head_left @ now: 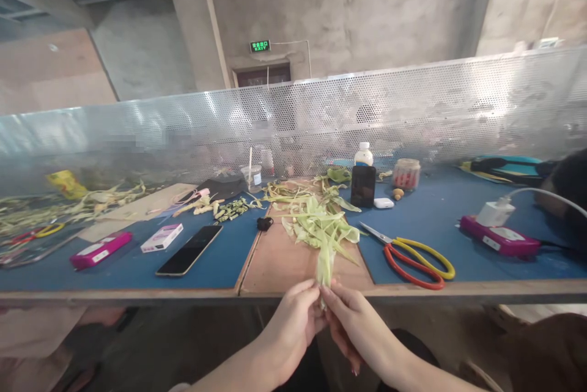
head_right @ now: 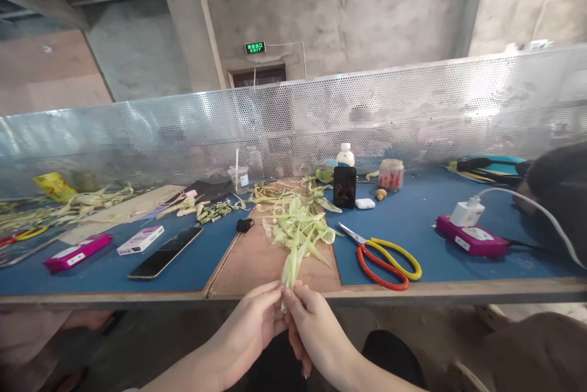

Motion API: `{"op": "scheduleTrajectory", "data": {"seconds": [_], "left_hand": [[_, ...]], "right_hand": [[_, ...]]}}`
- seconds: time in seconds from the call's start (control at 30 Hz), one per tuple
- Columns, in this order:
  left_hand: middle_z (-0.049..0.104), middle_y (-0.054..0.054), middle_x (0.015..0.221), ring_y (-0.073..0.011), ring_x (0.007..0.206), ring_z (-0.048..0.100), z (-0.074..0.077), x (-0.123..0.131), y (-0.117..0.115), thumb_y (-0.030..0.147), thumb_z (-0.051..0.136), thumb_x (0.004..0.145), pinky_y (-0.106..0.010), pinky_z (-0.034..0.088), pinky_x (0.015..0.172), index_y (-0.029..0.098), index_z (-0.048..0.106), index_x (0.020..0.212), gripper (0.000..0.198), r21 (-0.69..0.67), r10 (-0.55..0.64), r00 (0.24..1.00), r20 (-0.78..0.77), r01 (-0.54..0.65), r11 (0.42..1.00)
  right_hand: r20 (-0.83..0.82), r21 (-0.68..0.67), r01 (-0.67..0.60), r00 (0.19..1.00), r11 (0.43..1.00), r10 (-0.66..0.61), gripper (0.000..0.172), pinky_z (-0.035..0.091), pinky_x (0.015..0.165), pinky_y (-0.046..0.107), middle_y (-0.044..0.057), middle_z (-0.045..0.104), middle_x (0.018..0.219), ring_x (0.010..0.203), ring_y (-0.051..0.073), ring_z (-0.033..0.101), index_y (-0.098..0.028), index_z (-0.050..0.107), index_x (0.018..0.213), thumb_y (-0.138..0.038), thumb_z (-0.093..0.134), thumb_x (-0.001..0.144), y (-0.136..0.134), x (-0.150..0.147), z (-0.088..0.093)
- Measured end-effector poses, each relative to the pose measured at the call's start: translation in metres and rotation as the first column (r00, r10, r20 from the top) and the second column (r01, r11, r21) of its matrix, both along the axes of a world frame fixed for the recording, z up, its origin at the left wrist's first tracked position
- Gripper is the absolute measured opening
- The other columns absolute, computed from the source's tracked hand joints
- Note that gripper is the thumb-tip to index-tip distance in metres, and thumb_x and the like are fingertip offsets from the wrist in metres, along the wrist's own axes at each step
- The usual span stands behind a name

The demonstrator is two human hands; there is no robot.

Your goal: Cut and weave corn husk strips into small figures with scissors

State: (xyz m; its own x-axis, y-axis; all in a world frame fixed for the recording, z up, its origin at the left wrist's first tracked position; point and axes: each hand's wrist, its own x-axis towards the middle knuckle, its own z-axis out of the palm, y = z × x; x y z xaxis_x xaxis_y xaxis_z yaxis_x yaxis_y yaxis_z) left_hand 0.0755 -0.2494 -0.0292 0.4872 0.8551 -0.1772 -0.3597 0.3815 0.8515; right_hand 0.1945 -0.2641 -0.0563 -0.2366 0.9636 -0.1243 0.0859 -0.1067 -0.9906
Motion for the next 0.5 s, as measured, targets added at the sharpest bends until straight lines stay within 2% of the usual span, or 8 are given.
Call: {"op": "scheduleTrajectory", "data": {"seconds": [0.13, 0.23, 0.37, 0.43, 0.5], "left_hand": [[0.062, -0.01, 0.087, -0.014, 0.074, 0.057, 0.0, 0.0, 0.0, 0.026, 0.053, 0.08, -0.026, 0.043, 0.072, 0.011, 0.059, 0.085, 0.017, -0.04, 0.007, 0.999, 0.044, -0.005, 0.999], [0.062, -0.012, 0.091, -0.0167, 0.079, 0.059, 0.001, 0.001, 0.0, 0.024, 0.053, 0.08, -0.027, 0.045, 0.073, 0.01, 0.061, 0.087, 0.017, -0.03, -0.002, 0.998, 0.068, 0.004, 1.0], [0.063, -0.013, 0.091, -0.0189, 0.083, 0.06, 0.003, 0.001, -0.001, 0.023, 0.055, 0.079, -0.03, 0.046, 0.077, 0.01, 0.061, 0.086, 0.016, -0.035, -0.008, 0.999, 0.05, 0.01, 0.999], [0.064, -0.013, 0.088, -0.0182, 0.081, 0.061, 0.004, -0.002, -0.002, 0.022, 0.056, 0.078, -0.03, 0.046, 0.077, 0.009, 0.062, 0.088, 0.017, -0.045, -0.029, 1.0, 0.0, 0.029, 0.999], [0.063, -0.012, 0.084, -0.0171, 0.077, 0.061, 0.004, -0.006, -0.002, 0.02, 0.056, 0.078, -0.03, 0.047, 0.078, 0.007, 0.061, 0.088, 0.017, -0.066, -0.048, 0.998, -0.044, 0.045, 0.997]], "right_hand": [[0.059, 0.049, -0.015, 0.998, 0.999, 0.013, 0.044, 0.019, 0.021, 0.015, -0.009, 0.037, 0.03, 0.018, 0.006, 0.026, -0.019, 0.039, 0.067, -0.061, 0.034, 0.082, 0.003, 0.004, -0.005], [0.139, 0.098, 0.02, 0.99, 0.995, -0.034, 0.044, 0.02, 0.022, 0.017, -0.01, 0.033, 0.031, 0.021, 0.006, 0.026, -0.02, 0.04, 0.066, -0.061, 0.035, 0.081, 0.005, 0.007, -0.008], [0.275, 0.293, 0.075, 0.948, 0.953, -0.159, 0.041, 0.019, 0.029, 0.018, -0.005, 0.041, 0.04, 0.028, 0.005, 0.033, -0.019, 0.042, 0.06, -0.054, 0.044, 0.081, 0.003, 0.009, -0.006], [0.335, 0.291, 0.025, 0.934, 0.956, -0.126, 0.038, 0.02, 0.031, 0.019, -0.005, 0.043, 0.041, 0.028, 0.005, 0.033, -0.019, 0.043, 0.059, -0.049, 0.044, 0.082, -0.002, 0.01, -0.001], [0.393, 0.221, -0.05, 0.919, 0.974, -0.042, 0.037, 0.019, 0.031, 0.02, -0.005, 0.04, 0.038, 0.026, 0.006, 0.032, -0.019, 0.045, 0.06, -0.047, 0.04, 0.084, -0.008, 0.011, 0.007]]}}
